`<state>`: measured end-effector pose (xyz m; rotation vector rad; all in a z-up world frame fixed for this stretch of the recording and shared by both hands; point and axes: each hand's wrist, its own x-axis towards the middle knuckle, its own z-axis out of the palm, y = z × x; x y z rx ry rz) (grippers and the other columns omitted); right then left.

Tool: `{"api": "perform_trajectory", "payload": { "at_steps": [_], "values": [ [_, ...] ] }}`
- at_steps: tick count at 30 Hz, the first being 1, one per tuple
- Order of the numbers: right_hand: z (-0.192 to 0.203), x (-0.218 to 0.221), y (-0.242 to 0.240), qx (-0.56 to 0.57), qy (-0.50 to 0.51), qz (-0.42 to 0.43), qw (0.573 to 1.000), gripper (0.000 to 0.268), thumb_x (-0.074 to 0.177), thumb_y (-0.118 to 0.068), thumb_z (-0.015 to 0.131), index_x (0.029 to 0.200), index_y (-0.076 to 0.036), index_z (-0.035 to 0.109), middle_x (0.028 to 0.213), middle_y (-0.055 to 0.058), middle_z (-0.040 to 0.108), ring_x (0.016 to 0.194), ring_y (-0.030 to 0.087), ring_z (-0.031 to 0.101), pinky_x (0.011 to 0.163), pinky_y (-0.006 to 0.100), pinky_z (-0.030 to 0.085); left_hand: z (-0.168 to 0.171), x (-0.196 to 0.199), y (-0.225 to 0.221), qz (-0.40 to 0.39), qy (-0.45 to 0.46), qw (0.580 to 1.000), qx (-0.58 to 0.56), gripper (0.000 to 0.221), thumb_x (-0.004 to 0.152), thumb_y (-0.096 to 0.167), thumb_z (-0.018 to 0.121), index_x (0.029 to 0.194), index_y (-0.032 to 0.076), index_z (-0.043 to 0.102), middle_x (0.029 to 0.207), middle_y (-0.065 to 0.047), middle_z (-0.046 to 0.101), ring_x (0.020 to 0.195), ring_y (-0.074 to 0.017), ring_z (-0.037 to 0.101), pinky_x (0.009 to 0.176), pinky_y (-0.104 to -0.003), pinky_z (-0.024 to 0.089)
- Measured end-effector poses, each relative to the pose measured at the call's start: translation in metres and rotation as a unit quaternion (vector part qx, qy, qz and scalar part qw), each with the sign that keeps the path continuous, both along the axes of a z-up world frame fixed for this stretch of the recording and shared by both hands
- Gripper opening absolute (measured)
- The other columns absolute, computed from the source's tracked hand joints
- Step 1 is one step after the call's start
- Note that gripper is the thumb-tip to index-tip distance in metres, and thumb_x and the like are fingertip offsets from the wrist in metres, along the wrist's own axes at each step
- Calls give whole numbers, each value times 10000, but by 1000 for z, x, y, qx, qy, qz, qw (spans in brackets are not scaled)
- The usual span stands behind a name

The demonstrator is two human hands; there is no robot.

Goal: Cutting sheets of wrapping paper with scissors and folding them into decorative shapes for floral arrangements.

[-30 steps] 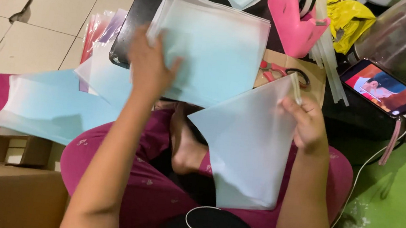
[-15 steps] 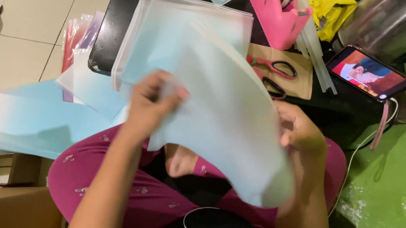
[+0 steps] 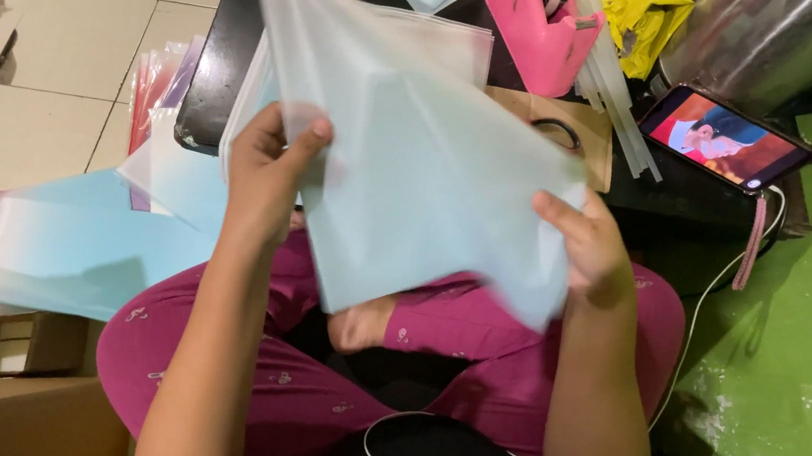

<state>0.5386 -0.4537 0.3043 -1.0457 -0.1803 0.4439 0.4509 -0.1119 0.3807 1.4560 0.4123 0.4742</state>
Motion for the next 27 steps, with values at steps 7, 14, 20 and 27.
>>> {"api": "perform_trajectory", "payload": {
  "at_steps": [7,14,20,27],
  "values": [
    [-9,32,-25,-71,-5,-130,989,479,990,-89,631,1448,-20,505,1177,180,691,1031,287,721,1046,498,547,-32,18,-3,-54,-57,974,211,279,1023,165,528,1260,40,604,1155,-153,692,1162,-292,618,1049,-439,495],
    [14,33,-23,-22,14,-203,979,394,983,-151,671,1371,-93,643,1133,103,735,1002,231,760,995,441,606,-53,36,-9,-193,30,761,618,562,797,423,812,1258,143,654,1267,-58,577,1309,-315,499,1065,-491,410],
    [-41,65,-61,-111,-29,-240,964,450,998,-171,701,1430,-125,583,1296,61,693,1141,194,713,1123,425,547,-79,59,-3,-134,-5,750,648,227,866,327,787,1085,274,761,1055,31,578,1093,-244,556,886,-426,462],
    [115,63,7,-267,-119,-233,927,335,1028,-342,592,1175,-56,685,1097,56,716,945,128,697,925,256,598,-64,63,10,-137,-25,909,393,349,1013,341,544,999,62,754,1078,-58,685,946,-277,566,905,-373,475]
  ]
}}
